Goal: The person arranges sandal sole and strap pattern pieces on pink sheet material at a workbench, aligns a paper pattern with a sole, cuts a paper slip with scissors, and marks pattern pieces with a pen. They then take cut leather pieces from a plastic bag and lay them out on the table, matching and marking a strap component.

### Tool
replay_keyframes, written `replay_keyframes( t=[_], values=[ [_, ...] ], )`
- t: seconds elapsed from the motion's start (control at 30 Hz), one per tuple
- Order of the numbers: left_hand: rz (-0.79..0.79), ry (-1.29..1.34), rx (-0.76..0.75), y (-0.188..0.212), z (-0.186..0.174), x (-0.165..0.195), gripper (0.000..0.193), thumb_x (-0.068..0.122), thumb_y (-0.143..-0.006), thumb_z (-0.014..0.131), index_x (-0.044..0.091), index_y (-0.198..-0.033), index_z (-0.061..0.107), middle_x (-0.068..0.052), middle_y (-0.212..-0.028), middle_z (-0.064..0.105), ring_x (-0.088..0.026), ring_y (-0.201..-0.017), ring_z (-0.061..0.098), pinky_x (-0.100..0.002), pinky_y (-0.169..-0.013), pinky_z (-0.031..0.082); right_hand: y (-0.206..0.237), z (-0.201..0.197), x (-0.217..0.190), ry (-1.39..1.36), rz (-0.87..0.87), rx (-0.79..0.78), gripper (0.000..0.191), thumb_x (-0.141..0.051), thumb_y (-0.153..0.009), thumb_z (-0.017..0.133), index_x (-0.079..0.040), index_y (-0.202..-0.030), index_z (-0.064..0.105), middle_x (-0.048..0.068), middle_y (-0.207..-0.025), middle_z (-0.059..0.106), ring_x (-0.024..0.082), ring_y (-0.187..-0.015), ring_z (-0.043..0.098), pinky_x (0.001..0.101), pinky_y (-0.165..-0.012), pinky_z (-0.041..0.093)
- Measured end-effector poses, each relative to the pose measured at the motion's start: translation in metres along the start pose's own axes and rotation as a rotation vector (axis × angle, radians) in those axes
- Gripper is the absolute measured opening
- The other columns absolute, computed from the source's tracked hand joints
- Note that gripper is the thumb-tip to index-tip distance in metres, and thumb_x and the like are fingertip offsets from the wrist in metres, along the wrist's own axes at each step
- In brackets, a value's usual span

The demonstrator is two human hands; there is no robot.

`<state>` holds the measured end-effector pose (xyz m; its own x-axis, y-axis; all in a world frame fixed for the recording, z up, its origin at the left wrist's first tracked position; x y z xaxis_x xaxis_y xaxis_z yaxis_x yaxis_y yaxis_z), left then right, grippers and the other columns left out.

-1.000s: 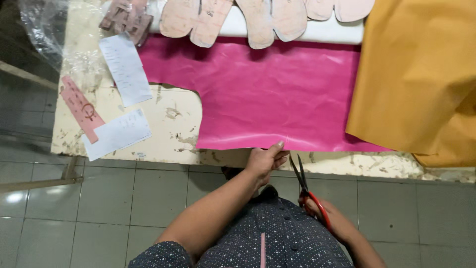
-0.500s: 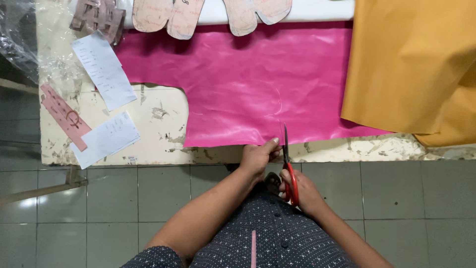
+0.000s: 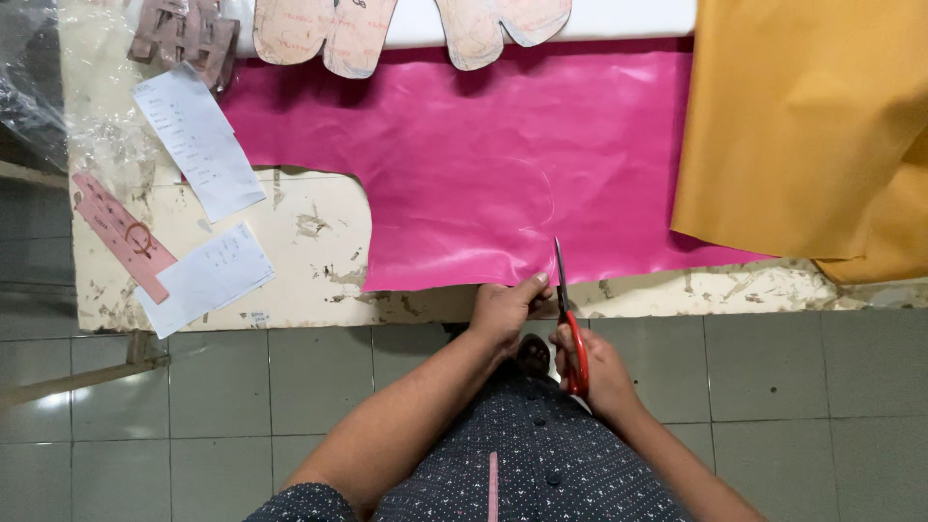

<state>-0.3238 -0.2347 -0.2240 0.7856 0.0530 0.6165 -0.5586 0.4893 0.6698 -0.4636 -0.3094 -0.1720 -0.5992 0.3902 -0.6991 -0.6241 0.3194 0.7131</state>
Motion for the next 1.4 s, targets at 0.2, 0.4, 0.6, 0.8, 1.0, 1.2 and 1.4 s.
replay_keyframes(
  t=[0.2,0.4,0.6,0.8,1.0,1.2,1.4],
  values=[
    [-0.025,-0.001,-0.054,0.013,-0.003,0.024,0.018,0.016,-0.093,0.072,-0.001,-0.086,0.072,-0.008,-0.08,0.073,-0.019,-0.072,0.07,-0.031,-0.069,0.057,-0.023,0.014,-0.046,-0.039,0.01,0.091,0.048,-0.052,-0.097,0.056,-0.005,-0.1,0.065,0.004,-0.064,0.059,0.015,-0.049,0.054,0.028,-0.046,0.044],
    [0.078,0.005,-0.131,0.023,-0.001,0.058,0.009,0.013,-0.093,0.071,0.004,-0.095,0.073,-0.002,-0.082,0.071,-0.013,-0.072,0.064,-0.028,-0.068,0.052,-0.036,0.029,-0.086,0.021,-0.015,0.115,0.063,-0.063,-0.095,0.053,-0.002,-0.09,0.066,0.006,-0.066,0.059,0.015,-0.051,0.056,0.0272,-0.047,0.045],
    [0.052,-0.083,-0.181,0.023,-0.006,0.086,0.013,0.017,-0.092,0.074,0.005,-0.096,0.073,-0.003,-0.081,0.07,-0.011,-0.071,0.063,-0.026,-0.066,0.049,-0.05,0.029,-0.11,0.104,-0.05,0.126,0.071,-0.064,-0.099,0.049,0.004,-0.084,0.061,0.007,-0.059,0.057,0.015,-0.047,0.054,0.0274,-0.043,0.037],
    [-0.139,-0.172,-0.134,0.011,-0.03,0.106,0.026,0.023,-0.087,0.08,-0.002,-0.084,0.077,-0.008,-0.077,0.074,-0.012,-0.068,0.062,-0.028,-0.062,0.046,-0.061,0.021,-0.119,0.13,0.027,0.168,0.051,-0.048,-0.097,0.058,0.001,-0.101,0.07,0.003,-0.057,0.049,0.013,-0.045,0.045,0.0279,-0.043,0.035],
    [-0.122,-0.191,-0.187,-0.002,-0.035,0.116,0.024,0.022,-0.088,0.08,-0.002,-0.086,0.078,-0.008,-0.079,0.075,-0.013,-0.071,0.066,-0.026,-0.067,0.051,-0.09,0.018,-0.124,0.118,0.014,0.131,0.052,-0.049,-0.1,0.053,0.001,-0.104,0.068,0.001,-0.059,0.05,0.012,-0.048,0.045,0.0261,-0.045,0.035],
    [-0.216,-0.176,-0.074,-0.004,-0.031,0.118,0.022,0.019,-0.087,0.082,-0.003,-0.087,0.077,-0.011,-0.079,0.076,-0.013,-0.066,0.063,-0.026,-0.06,0.05,-0.105,-0.001,-0.119,0.08,0.02,-0.005,0.047,-0.044,-0.102,0.055,0.002,-0.106,0.066,0.003,-0.064,0.051,0.014,-0.052,0.047,0.0284,-0.048,0.038],
    [-0.147,-0.016,-0.039,0.003,-0.007,0.122,0.017,0.013,-0.087,0.079,0.0,-0.097,0.075,-0.008,-0.083,0.075,-0.013,-0.071,0.071,-0.025,-0.062,0.054,-0.108,-0.038,-0.144,0.183,0.162,-0.343,0.057,-0.053,-0.098,0.041,-0.004,-0.117,0.063,0.006,-0.07,0.06,0.017,-0.055,0.056,0.028,-0.047,0.038]
  ],
)
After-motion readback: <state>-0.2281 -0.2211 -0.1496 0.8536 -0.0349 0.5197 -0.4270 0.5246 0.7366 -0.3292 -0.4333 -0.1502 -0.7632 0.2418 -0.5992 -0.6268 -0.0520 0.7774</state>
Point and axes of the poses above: each hand's wrist, its own y-axis away from the middle knuckle, its own z-axis out of the palm, x = y × z, the point moved 8 cm from there along -y, towards the middle knuckle
